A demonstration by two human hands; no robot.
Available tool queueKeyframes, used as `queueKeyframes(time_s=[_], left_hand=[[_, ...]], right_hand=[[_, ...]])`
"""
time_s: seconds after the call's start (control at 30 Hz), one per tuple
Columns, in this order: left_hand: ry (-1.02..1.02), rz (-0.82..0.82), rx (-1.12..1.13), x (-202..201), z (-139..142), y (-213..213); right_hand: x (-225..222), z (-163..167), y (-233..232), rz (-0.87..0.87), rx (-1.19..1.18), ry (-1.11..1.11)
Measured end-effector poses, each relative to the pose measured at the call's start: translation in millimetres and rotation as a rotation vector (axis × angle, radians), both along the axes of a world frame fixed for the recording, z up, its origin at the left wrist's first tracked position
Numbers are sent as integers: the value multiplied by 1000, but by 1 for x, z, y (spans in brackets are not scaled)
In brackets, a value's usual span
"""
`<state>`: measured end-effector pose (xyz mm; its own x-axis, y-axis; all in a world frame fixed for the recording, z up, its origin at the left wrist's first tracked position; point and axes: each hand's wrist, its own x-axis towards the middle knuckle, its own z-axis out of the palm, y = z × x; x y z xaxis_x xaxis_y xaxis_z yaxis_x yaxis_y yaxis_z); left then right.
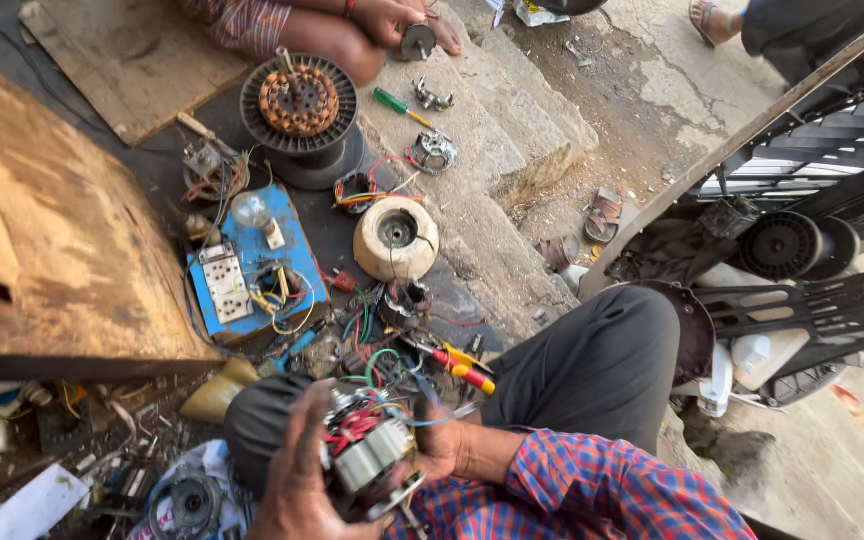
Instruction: The person sits on the ground with an electric motor in their lap and works on its armature. They hold the copper-wound armature, fit components onto its shaft by hand, press parts into place, and reposition the motor housing while handling wires and small parts.
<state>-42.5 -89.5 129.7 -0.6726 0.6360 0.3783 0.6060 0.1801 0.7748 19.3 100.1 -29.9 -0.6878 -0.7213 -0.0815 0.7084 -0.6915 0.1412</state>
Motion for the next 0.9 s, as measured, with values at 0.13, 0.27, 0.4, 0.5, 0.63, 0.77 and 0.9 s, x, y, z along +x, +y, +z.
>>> queueKeyframes(time_s=[0.13,0.27,0.4,0.5,0.63,0.77,0.9], left_hand=[[-9,-13,-7,-18,11,16],[148,62,-165,-17,3,57],[79,-40,-214,-25,-18,98],[-113,-84,-351,-37,-30,113],[-195,-128,-318,-68,-45,124],[-175,-65,-111,-105,-62,141],[-562,71,183,-136,-81,185]], right_hand=[[-26,-8,5,20,66,210],[-27,-20,22,-71,-7,-48],[-13,-26,54,-91,29,-175],[-14,-27,71,-84,-71,-286],[-29,-21,89,-230,-105,-304],[-53,-8,120,-339,122,-301],[-72,-1,143,-510,157,-269]])
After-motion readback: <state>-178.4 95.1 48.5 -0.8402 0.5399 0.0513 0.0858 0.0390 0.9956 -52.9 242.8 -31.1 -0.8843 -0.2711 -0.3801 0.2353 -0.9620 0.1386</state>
